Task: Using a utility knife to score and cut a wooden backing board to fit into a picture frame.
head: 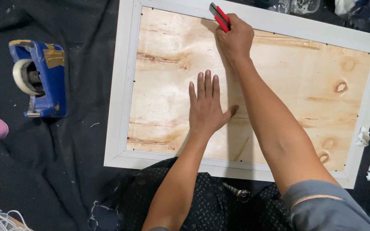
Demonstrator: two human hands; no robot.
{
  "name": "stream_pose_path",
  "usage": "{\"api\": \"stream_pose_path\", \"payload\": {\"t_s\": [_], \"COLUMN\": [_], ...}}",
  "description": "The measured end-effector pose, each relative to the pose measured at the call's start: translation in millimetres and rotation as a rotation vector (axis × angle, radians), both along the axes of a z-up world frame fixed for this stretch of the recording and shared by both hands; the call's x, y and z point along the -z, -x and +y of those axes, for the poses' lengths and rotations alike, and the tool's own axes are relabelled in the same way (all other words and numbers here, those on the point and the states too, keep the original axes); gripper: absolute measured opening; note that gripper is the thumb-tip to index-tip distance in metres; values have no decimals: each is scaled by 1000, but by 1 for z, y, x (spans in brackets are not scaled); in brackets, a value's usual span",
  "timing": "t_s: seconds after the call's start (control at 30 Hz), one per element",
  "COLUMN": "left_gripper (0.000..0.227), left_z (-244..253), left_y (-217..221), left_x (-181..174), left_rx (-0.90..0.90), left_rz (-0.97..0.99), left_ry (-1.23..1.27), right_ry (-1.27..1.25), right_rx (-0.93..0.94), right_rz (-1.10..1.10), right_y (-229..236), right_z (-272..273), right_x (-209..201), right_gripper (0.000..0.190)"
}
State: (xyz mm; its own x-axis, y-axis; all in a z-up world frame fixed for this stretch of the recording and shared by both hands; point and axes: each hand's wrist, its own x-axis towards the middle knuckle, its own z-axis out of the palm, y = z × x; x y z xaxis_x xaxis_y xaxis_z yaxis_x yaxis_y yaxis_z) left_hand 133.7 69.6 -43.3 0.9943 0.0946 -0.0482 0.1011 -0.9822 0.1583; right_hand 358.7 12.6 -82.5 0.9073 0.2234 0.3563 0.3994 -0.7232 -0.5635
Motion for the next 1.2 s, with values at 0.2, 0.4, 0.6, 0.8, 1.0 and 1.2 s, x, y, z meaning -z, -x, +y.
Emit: {"api": "stream_pose_path", "payload": {"t_s": [0.2,0.4,0.6,0.8,1.0,1.2], "left_gripper": [109,108,107,108,109,96], "left_z": [0,1,1,0,-6,-34], "left_y": [1,2,1,1,3,15], "left_x": [0,-1,-1,3,7,4], "left_rx": [4,6,9,9,19,257], "left_rz": [-4,-37,-14,-39,-121,-50], "left_ry": [11,-19,11,20,60,145], "right_ry": [64,59,35,-71,-231,-102], "right_rx": [8,-43,-53,75,151,440], "right_rz": [-21,-142,-132,201,356,446], "right_y": [-2,-5,-8,-7,35,85], "right_z": [1,-1,-2,2,-45,-113], "right_x": [7,18,18,-3,-67,-110], "right_gripper": [9,12,14,8,39,42]}}
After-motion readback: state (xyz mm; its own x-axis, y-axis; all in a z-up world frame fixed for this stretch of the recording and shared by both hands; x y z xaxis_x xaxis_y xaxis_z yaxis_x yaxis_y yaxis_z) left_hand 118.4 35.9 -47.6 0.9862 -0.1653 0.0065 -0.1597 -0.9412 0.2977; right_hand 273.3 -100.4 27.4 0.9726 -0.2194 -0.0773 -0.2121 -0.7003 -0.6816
